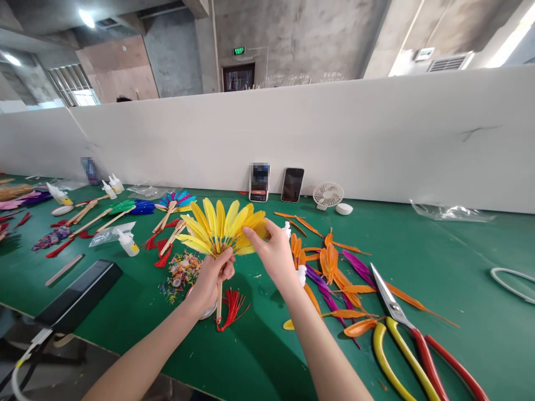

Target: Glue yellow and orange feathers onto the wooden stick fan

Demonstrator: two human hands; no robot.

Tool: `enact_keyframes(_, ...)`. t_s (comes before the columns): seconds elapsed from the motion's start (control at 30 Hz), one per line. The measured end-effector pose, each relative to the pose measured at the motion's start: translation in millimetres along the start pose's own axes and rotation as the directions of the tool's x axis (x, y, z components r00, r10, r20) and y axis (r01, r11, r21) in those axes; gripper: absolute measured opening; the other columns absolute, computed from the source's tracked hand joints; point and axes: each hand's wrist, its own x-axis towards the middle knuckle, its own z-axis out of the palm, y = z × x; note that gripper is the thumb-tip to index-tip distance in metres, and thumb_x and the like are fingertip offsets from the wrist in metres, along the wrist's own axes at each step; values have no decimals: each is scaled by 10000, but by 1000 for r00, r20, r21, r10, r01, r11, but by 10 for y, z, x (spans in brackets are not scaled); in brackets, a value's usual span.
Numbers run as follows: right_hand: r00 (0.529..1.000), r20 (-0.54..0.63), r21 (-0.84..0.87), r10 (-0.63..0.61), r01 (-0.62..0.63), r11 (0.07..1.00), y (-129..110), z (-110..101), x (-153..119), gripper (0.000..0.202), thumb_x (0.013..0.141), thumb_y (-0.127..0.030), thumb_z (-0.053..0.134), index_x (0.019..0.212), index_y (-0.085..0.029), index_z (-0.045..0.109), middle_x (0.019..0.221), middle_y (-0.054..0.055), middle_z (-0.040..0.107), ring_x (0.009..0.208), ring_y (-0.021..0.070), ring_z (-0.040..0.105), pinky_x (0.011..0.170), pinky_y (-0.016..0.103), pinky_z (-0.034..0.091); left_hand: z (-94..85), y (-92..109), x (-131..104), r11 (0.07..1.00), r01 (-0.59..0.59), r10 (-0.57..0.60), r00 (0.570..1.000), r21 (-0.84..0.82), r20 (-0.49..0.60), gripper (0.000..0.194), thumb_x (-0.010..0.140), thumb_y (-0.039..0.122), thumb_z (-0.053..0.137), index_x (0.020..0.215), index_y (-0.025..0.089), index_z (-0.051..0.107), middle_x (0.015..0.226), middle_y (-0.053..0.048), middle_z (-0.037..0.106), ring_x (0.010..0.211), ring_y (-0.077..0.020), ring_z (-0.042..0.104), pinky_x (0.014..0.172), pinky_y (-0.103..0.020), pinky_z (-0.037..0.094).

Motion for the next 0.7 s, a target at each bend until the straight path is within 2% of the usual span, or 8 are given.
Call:
enact_keyframes(0.43, 1000, 12, 10, 13, -13, 1000, -15, -5, 2, 250, 676, -407, 576, 591, -187, 491, 519, -49, 413, 481, 88, 326, 441, 233, 260, -23, -28, 5, 1000, -19, 19, 999, -10, 29, 387, 634, 484, 646, 518, 150, 489, 358, 78, 304, 371, -36, 244, 436, -233, 169)
enact_keyframes(0.7, 1000, -23, 1, 8, -8, 1000, -31, 7, -4, 295, 672, -396, 572, 532, -198, 404, 490, -67, 332, 463, 74, 275, 419, 221, 217, -17, -29, 10, 1000, -10, 11, 1000, -16, 11, 387, 622, 493, 651, 543, 146, 499, 370, 76, 329, 384, -38, 271, 437, -217, 195)
